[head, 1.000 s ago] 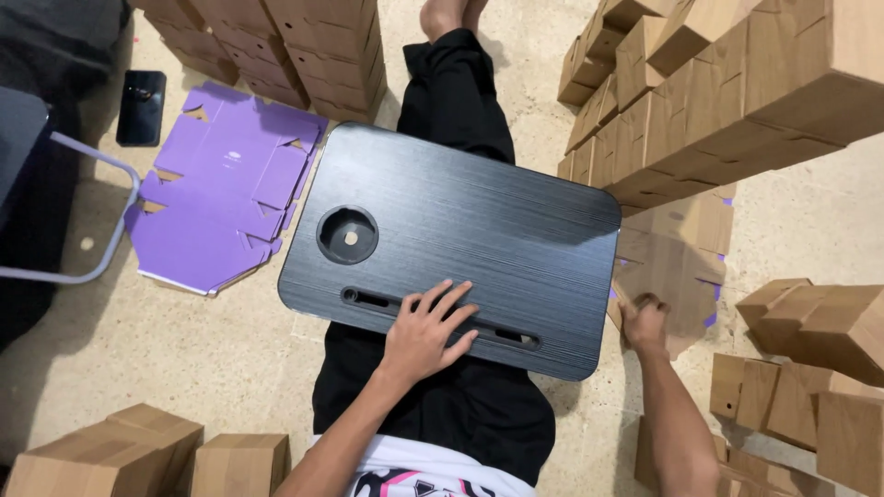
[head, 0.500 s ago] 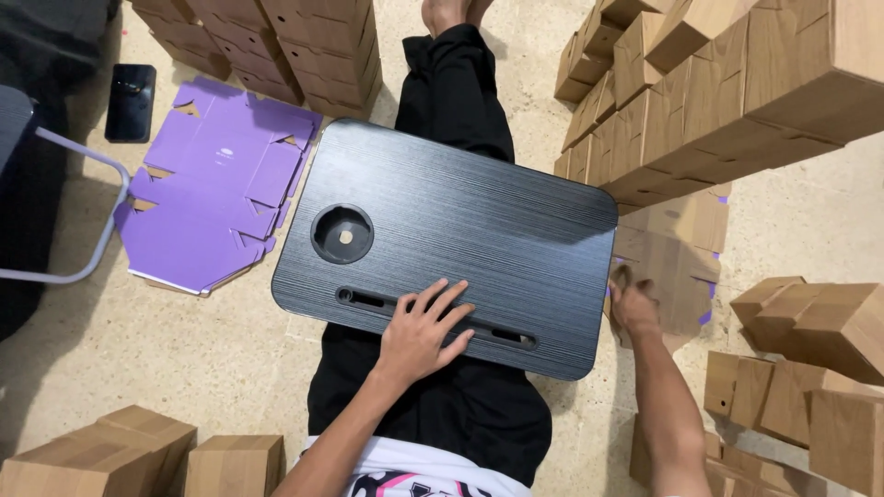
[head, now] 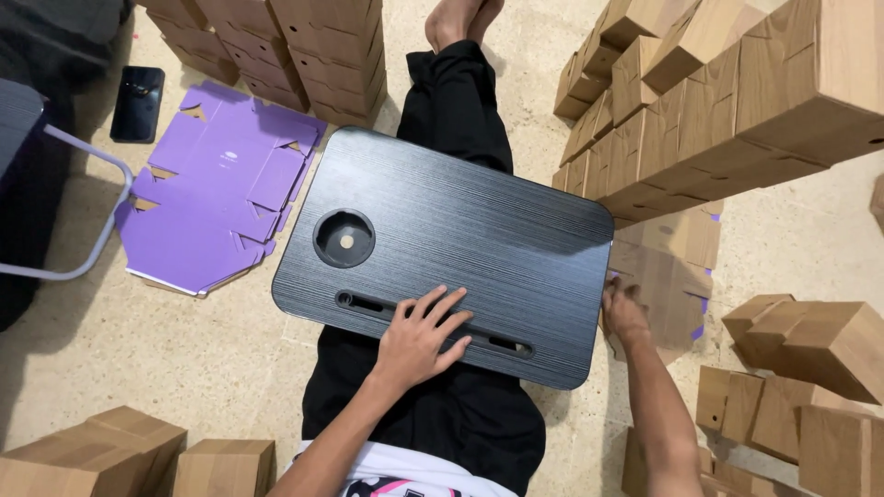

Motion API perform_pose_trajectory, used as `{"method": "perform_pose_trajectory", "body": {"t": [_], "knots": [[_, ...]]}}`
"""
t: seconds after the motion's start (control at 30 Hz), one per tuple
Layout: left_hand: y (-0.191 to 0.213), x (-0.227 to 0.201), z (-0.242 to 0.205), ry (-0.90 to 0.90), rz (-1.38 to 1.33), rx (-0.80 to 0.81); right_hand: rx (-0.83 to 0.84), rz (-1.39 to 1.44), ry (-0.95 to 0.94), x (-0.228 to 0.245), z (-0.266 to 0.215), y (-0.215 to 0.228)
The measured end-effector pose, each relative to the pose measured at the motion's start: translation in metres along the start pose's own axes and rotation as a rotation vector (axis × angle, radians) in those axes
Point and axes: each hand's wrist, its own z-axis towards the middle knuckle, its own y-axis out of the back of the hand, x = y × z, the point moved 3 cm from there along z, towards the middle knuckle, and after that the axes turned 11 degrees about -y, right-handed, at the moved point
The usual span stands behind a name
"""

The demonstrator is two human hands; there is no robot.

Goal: The person assembles flat cardboard pieces into small hexagonal boxes by folding and tucking tabs. They place the finished boxes aside and repeat the process with additional pieces.

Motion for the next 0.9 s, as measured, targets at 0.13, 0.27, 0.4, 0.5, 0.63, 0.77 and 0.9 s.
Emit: {"method": "perform_pose_trajectory", "body": {"t": [0.13,0.27,0.4,0.5,0.63,0.77,0.9], "knots": [[0.000,0.001,0.001,0.004,-0.015,0.002,0.207,0.428,-0.240,0.004,-0.019,0.064],[-0.001,0.001,0.000,0.002,-0.008,0.005,0.308,0.497,-0.239,-0.002,-0.026,0.077],[-0.001,0.001,-0.001,0.005,-0.005,0.011,0.301,0.675,-0.375,-0.012,-0.067,0.167],[0.000,0.000,0.000,0.002,-0.004,0.013,0.260,0.634,-0.358,-0.017,-0.041,0.108],[0.002,0.001,0.001,0.003,-0.018,0.003,0.285,0.715,-0.365,-0.034,-0.056,0.141],[0.001,0.001,0.002,0.005,-0.023,-0.007,0.253,0.993,-0.422,-0.044,-0.041,0.086],[0.001,0.004,0.001,-0.002,-0.015,-0.019,0.303,0.941,-0.584,-0.058,-0.047,0.052]]}}
